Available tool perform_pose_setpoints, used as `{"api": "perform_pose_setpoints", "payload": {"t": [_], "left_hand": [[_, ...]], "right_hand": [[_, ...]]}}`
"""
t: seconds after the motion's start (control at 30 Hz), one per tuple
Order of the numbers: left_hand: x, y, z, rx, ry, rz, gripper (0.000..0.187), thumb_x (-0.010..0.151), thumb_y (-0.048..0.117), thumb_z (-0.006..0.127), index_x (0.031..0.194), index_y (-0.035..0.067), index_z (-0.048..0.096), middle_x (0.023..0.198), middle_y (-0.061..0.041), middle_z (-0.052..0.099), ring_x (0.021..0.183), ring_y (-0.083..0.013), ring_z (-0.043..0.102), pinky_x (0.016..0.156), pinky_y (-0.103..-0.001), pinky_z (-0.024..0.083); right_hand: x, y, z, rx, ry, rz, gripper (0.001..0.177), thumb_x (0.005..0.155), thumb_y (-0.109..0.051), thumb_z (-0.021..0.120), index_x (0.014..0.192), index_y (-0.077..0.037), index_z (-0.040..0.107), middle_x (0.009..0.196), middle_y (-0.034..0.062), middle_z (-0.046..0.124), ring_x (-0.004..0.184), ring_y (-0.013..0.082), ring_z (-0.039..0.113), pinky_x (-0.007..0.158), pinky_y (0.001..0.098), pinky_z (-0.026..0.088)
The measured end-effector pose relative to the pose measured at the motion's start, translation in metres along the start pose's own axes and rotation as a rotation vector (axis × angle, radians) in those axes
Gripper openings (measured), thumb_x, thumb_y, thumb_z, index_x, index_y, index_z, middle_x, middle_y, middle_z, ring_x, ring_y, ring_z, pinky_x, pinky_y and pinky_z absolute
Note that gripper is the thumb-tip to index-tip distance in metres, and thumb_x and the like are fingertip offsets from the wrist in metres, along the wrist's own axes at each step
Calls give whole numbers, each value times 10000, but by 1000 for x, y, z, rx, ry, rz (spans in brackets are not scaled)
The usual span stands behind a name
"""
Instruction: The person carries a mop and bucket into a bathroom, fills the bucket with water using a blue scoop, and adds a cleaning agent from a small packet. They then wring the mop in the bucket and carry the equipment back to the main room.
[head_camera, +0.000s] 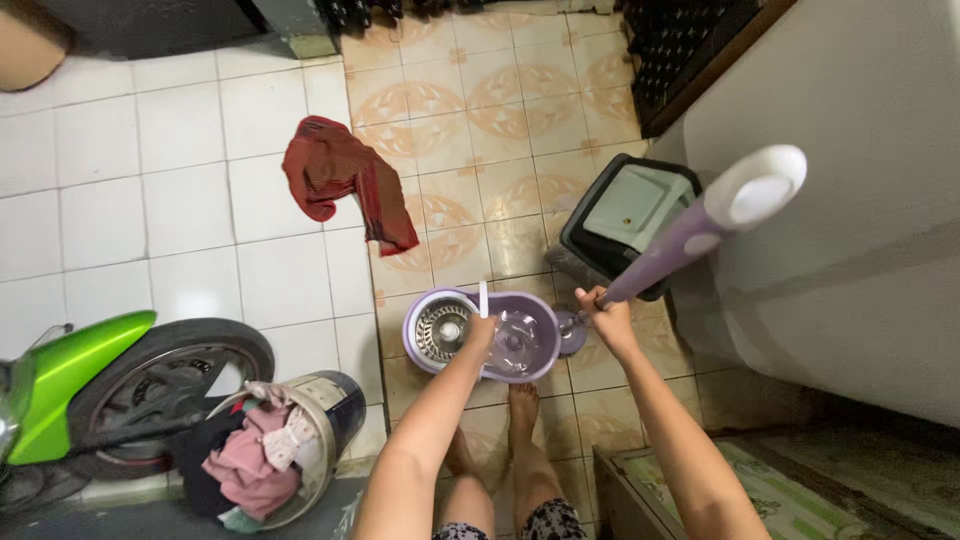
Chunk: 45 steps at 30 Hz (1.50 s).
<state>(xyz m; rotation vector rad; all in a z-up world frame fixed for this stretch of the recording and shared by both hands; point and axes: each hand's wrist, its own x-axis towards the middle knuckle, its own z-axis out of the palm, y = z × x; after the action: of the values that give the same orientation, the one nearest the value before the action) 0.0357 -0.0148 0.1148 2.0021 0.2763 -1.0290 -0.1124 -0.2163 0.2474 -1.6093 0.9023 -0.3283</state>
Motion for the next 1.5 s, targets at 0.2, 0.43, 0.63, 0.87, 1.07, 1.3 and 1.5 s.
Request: {"api": "perform_pose_setpoints", "payload": {"t": [0.2,0.43,0.63,0.87,1.07,1.3,1.5], "left_hand": [[-33,59,-36,-308,-89,61,209,857,191,728,786,29,615,587,-32,531,444,-140,453,416,-351,320],[-63,127,-79,-528,-173,70,213,903,226,682,801,92,552,561,13,460,398,-113,388,386,-319,300],[-65,188,-136,-652,-276,110,166,873,148,629,774,77,517,558,-14,457,389,-144,426,382,-360,375],[-57,239,-208,-809,-436,165,176,858,155,619,764,66,500,559,-42,475,411,-172,445,434,-384,433],[-77,295,-273,-836,-438,80,139,865,210,625,837,97,549,597,-11,491,452,-154,461,477,-362,449],[-62,341,-357,-819,-350,47,143,846,222,592,842,92,534,592,-45,504,453,-177,471,479,-373,470],[-24,355,-428,-840,-298,69,169,851,246,578,852,93,505,587,-29,491,448,-164,452,455,-345,424]], "right_hand": [[7,-60,-18,-32,-20,-39,412,989,-257,710,670,-39,570,590,-26,473,562,70,399,518,288,344],[-3,-113,-40,104,33,-81,416,983,-272,707,666,-49,555,614,-18,527,579,81,463,547,281,394],[14,-183,-51,128,31,-128,395,982,-297,695,680,-71,575,652,1,585,617,102,529,595,279,428],[60,-278,-8,202,-14,-209,413,1000,-287,688,669,-74,563,634,18,568,617,129,538,618,282,432],[104,-353,60,312,-99,-267,432,994,-208,712,654,-75,482,604,8,470,572,131,493,562,303,390],[142,-406,146,263,-108,-268,406,999,-187,705,668,-76,497,612,8,491,567,122,487,552,300,390],[181,-439,212,272,-167,-272,414,1004,-198,703,668,-90,486,617,3,496,579,120,507,557,290,406]]}}
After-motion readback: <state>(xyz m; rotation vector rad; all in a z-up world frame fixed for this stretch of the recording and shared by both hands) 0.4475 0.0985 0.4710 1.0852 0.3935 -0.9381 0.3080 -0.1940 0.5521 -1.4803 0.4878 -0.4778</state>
